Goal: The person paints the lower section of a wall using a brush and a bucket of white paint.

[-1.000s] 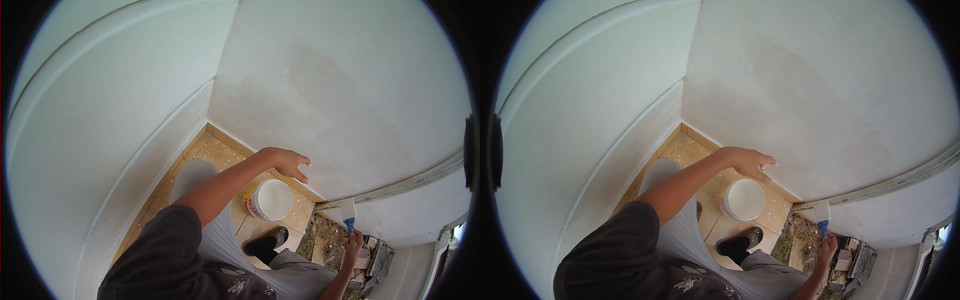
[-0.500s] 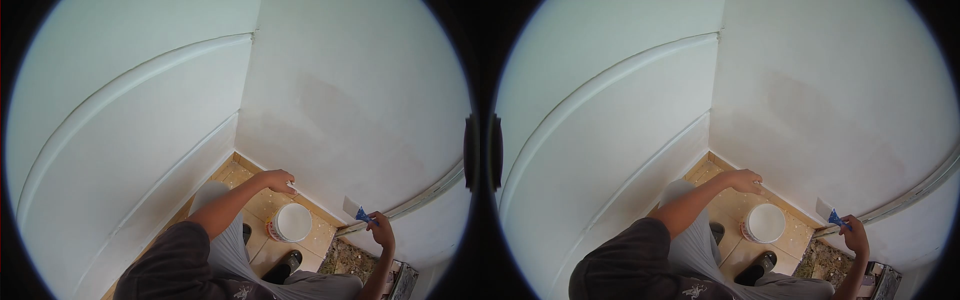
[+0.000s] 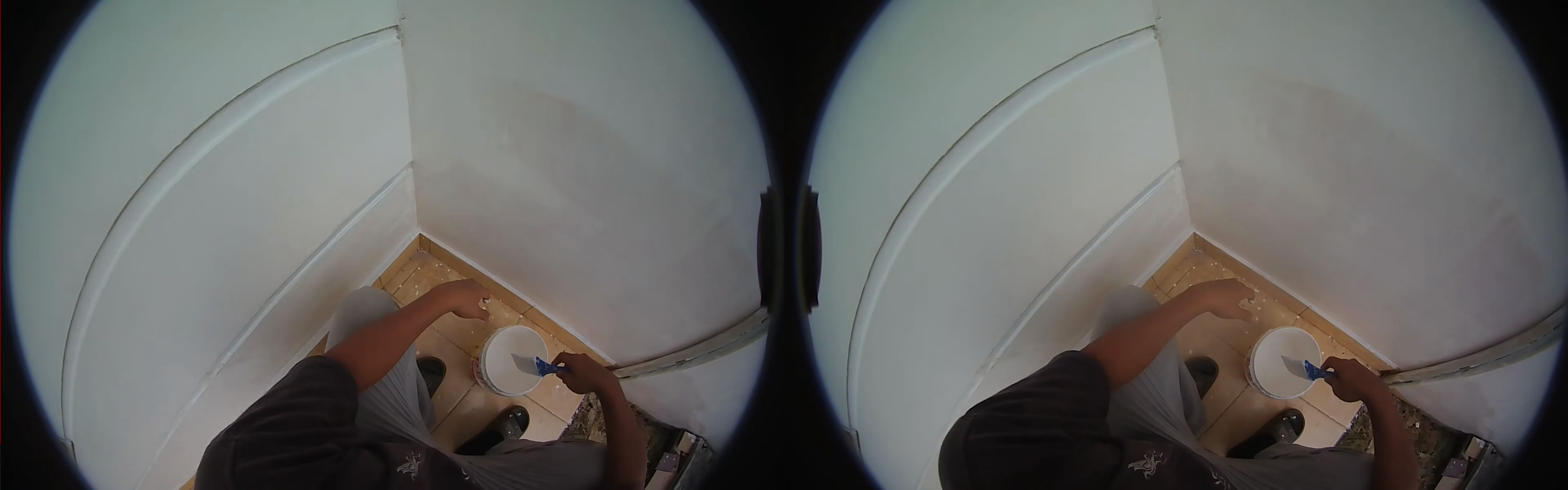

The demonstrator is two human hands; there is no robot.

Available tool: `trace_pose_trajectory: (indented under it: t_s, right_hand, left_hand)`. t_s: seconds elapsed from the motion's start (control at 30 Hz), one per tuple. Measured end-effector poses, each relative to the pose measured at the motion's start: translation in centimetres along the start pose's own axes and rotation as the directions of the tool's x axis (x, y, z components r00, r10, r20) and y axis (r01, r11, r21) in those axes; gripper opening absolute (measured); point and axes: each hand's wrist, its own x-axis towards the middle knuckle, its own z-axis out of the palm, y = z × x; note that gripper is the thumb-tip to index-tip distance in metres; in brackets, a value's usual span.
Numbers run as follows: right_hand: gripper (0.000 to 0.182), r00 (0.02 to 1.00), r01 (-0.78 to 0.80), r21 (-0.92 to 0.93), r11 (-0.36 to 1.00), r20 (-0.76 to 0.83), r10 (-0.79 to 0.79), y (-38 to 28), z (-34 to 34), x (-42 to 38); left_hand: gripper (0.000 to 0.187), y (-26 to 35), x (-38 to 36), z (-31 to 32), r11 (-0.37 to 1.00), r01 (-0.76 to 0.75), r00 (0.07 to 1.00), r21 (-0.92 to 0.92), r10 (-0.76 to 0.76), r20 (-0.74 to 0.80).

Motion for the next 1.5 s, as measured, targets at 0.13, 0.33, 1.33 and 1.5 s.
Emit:
trace_pose_trajectory:
  t_s: [0.13, 0.33, 1.33, 1.5]
  right_hand:
    - [0.025, 0.989, 0.002, 0.214, 0.977, -0.145, 0.03, 1.4, 0.4, -2.2]
    - [0.025, 0.961, 0.048, 0.331, 0.943, -0.271, 0.046, 2.7, 1.6, -2.8]
    - [0.025, 0.969, 0.06, 0.212, 0.976, -0.245, -0.007, 0.5, 0.8, -4.0]
    - [0.025, 0.929, 0.132, 0.199, 0.971, -0.365, -0.052, 1.3, 1.5, -3.0]
  left_hand:
    - [0.06, 1.9, 2.5, 0.0, 1.0, 0.016, 0.989, 0.026, -0.02, 0.149]
    - [0.058, 4.7, 2.8, 1.1, 0.985, -0.174, 0.98, -0.015, 0.174, 0.099]
    - [0.048, 2.0, -5.5, -5.8, 0.962, 0.067, 0.822, 0.266, 0.097, -0.56]
    - [0.055, -8.6, -15.2, -2.1, 0.557, 0.591, 0.765, 0.584, -0.156, -0.625]
